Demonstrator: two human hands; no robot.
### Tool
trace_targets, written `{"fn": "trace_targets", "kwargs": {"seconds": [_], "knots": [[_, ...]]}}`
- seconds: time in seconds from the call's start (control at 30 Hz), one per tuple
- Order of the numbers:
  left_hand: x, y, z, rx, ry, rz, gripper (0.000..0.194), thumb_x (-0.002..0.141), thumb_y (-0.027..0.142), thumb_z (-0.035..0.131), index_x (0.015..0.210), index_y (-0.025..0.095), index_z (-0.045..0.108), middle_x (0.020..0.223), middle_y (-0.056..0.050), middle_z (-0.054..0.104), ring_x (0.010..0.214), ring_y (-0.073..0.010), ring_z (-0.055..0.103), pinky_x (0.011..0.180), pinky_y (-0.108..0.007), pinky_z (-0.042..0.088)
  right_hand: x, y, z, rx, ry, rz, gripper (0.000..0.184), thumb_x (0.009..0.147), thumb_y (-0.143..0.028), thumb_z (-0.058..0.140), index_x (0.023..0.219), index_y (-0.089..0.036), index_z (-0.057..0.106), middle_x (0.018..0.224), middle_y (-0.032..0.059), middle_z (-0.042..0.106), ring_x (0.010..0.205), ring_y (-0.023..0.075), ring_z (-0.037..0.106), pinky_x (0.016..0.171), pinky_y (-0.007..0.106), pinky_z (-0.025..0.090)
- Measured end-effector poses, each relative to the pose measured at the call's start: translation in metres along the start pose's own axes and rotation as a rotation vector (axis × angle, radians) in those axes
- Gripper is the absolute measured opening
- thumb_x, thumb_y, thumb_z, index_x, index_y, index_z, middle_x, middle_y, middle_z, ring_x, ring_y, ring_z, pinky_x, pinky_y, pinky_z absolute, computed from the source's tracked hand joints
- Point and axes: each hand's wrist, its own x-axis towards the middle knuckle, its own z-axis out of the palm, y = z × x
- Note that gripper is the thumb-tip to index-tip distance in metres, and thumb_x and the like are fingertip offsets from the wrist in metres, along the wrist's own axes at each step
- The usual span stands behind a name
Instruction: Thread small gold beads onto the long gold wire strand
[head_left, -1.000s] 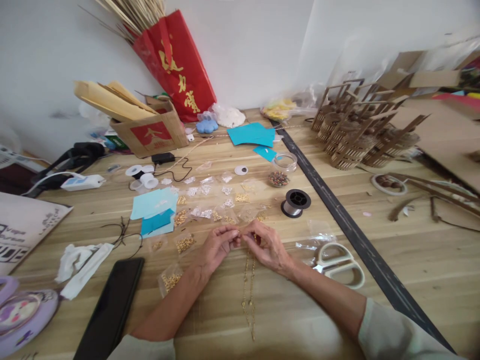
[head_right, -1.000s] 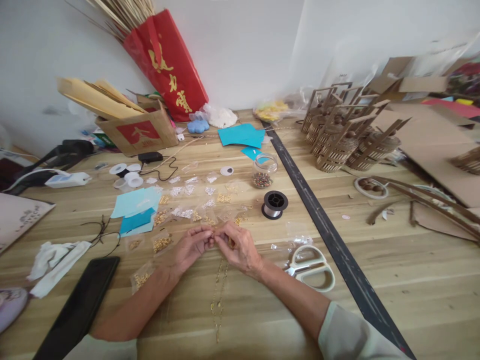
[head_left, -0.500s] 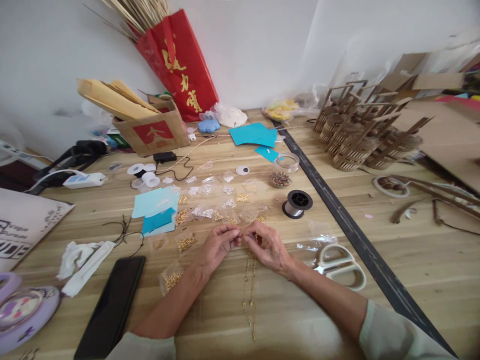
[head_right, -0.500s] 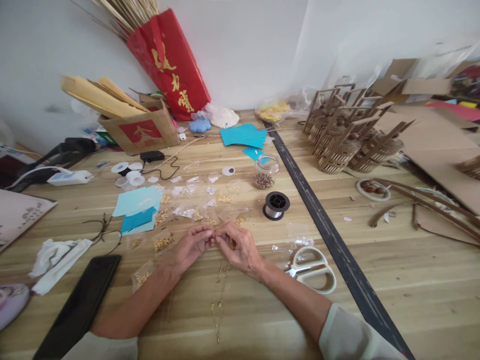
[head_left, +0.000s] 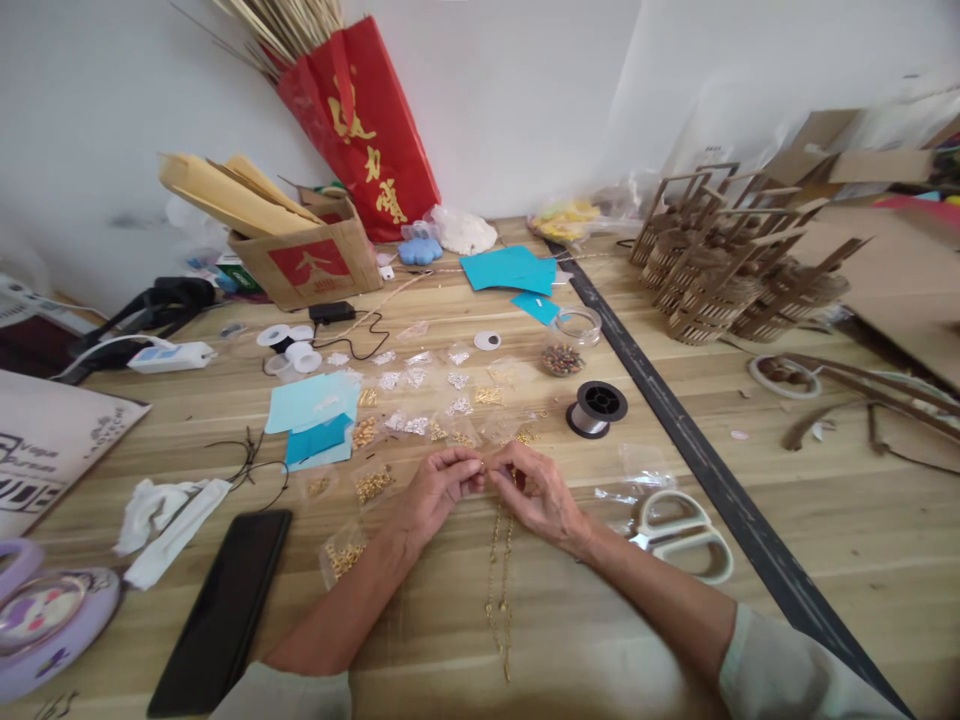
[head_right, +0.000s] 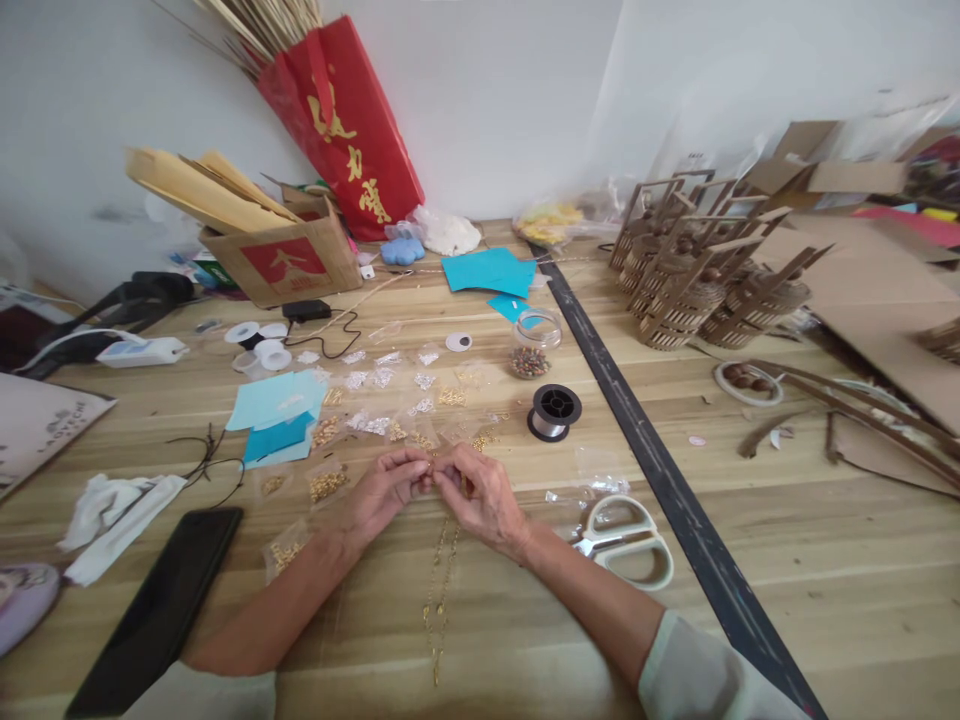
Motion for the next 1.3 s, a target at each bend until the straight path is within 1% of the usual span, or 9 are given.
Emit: {"fn": "trace_targets", "kwargs": {"seconds": [0.37,0.57,0.73,0.9,1.07,1.3], "knots": [[-0.002,0.0,0.003,0.062,0.011,0.031,0.021,0.055,0.021,0.082,0.069,0.011,0.07,0.06,-0.002,0.066,0.057,-0.0105,0.057,0.062,-0.024,0.045,-0.001,0.002,0.0,-0.01,-0.004,0.019,0.011,0.088,-0.022,0.051,0.081,-0.018,0.059,0.069,0.0009,0.057,0.057,0.0112,0.05,0.052,0.024,0.038],[-0.003,0.0,0.002,0.162,0.014,0.108,0.019,0.058,0.023,0.08,0.07,0.012,0.07,0.061,-0.002,0.065,0.059,-0.0116,0.056,0.063,-0.025,0.044,0.0,0.002,0.001,0.003,0.013,0.041,0.013,0.088,-0.026,0.052,0.08,-0.018,0.06,0.067,0.0011,0.058,0.056,0.0112,0.049,0.05,0.023,0.038],[-0.002,-0.001,-0.001,0.29,0.013,0.184,0.016,0.064,0.025,0.076,0.072,0.013,0.07,0.062,-0.002,0.065,0.061,-0.0121,0.056,0.064,-0.024,0.044,0.001,0.001,0.001,0.001,0.013,0.053,0.013,0.088,-0.026,0.054,0.081,-0.018,0.062,0.067,0.0014,0.059,0.056,0.0112,0.05,0.05,0.023,0.039],[-0.006,0.005,0.004,0.398,0.055,0.232,0.013,0.065,0.025,0.075,0.072,0.014,0.071,0.063,-0.001,0.065,0.062,-0.0131,0.058,0.064,-0.024,0.045,0.001,0.001,0.001,-0.017,0.03,0.047,0.014,0.087,-0.027,0.055,0.08,-0.018,0.064,0.066,0.0011,0.059,0.057,0.0113,0.051,0.051,0.023,0.039],[-0.01,0.01,0.01,0.47,0.089,0.264,0.011,0.065,0.023,0.075,0.069,0.014,0.071,0.062,-0.002,0.066,0.06,-0.0136,0.058,0.061,-0.023,0.044,0.0,0.005,0.003,-0.003,0.056,0.079,0.012,0.086,-0.028,0.057,0.084,-0.018,0.063,0.066,0.0008,0.061,0.056,0.0113,0.053,0.05,0.022,0.041],[-0.009,0.008,0.009,0.495,0.114,0.271,0.009,0.063,0.021,0.075,0.068,0.014,0.071,0.062,-0.002,0.067,0.061,-0.0141,0.059,0.061,-0.023,0.045,0.0,0.005,0.002,0.021,0.051,0.079,0.007,0.085,-0.026,0.059,0.085,-0.019,0.061,0.071,0.0017,0.063,0.061,0.0124,0.056,0.051,0.022,0.043]]}}
